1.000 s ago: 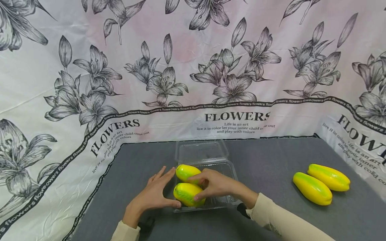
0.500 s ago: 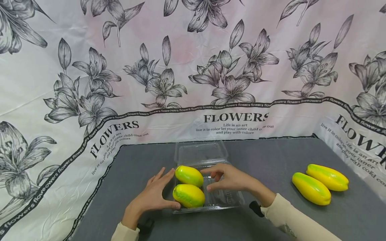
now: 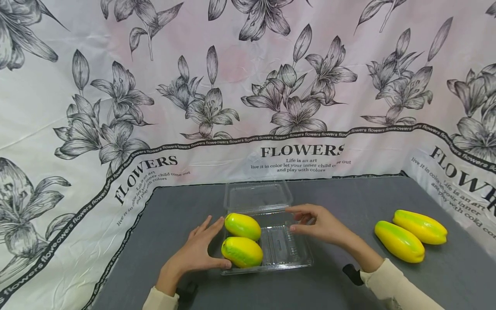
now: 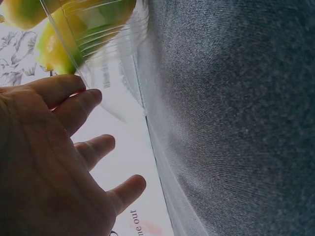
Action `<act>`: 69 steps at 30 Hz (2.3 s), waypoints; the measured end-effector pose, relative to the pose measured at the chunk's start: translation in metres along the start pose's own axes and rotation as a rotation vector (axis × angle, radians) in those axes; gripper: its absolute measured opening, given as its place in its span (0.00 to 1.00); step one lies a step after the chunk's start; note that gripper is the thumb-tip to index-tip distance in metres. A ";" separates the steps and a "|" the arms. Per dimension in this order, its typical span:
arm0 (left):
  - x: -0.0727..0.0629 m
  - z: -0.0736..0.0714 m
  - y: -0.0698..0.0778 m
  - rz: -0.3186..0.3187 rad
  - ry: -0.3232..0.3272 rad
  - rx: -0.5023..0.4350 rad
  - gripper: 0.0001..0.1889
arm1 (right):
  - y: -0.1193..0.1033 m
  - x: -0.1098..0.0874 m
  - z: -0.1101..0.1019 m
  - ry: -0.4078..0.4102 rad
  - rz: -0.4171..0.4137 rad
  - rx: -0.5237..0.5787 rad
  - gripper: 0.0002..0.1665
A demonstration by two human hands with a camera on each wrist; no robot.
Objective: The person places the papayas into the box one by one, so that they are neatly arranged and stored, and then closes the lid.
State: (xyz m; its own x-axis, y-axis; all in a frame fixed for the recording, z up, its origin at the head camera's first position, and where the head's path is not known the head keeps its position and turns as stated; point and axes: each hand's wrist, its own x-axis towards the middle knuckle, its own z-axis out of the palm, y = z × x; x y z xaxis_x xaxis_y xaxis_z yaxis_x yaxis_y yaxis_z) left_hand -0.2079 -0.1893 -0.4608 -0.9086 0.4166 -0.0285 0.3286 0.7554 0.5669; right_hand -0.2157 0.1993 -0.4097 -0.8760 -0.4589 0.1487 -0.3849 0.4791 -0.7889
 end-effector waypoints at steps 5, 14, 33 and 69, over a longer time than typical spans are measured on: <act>-0.001 -0.001 -0.001 -0.006 -0.004 -0.005 0.62 | 0.011 -0.011 -0.006 0.076 0.034 0.001 0.31; -0.002 -0.001 -0.001 -0.008 -0.011 -0.007 0.62 | 0.023 -0.029 -0.020 0.135 0.104 -0.017 0.29; -0.001 -0.002 0.000 0.006 -0.018 -0.017 0.62 | 0.050 -0.066 -0.041 0.263 0.153 -0.147 0.28; 0.000 -0.001 0.000 0.003 -0.022 -0.048 0.62 | 0.072 -0.114 -0.100 0.346 0.417 -0.324 0.41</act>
State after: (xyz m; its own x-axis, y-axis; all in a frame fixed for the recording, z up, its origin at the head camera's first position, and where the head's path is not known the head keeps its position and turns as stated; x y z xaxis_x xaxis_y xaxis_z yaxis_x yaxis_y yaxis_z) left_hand -0.2080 -0.1896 -0.4595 -0.9018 0.4299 -0.0445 0.3178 0.7293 0.6059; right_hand -0.1726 0.3609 -0.4239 -0.9938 0.0576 0.0947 -0.0121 0.7928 -0.6094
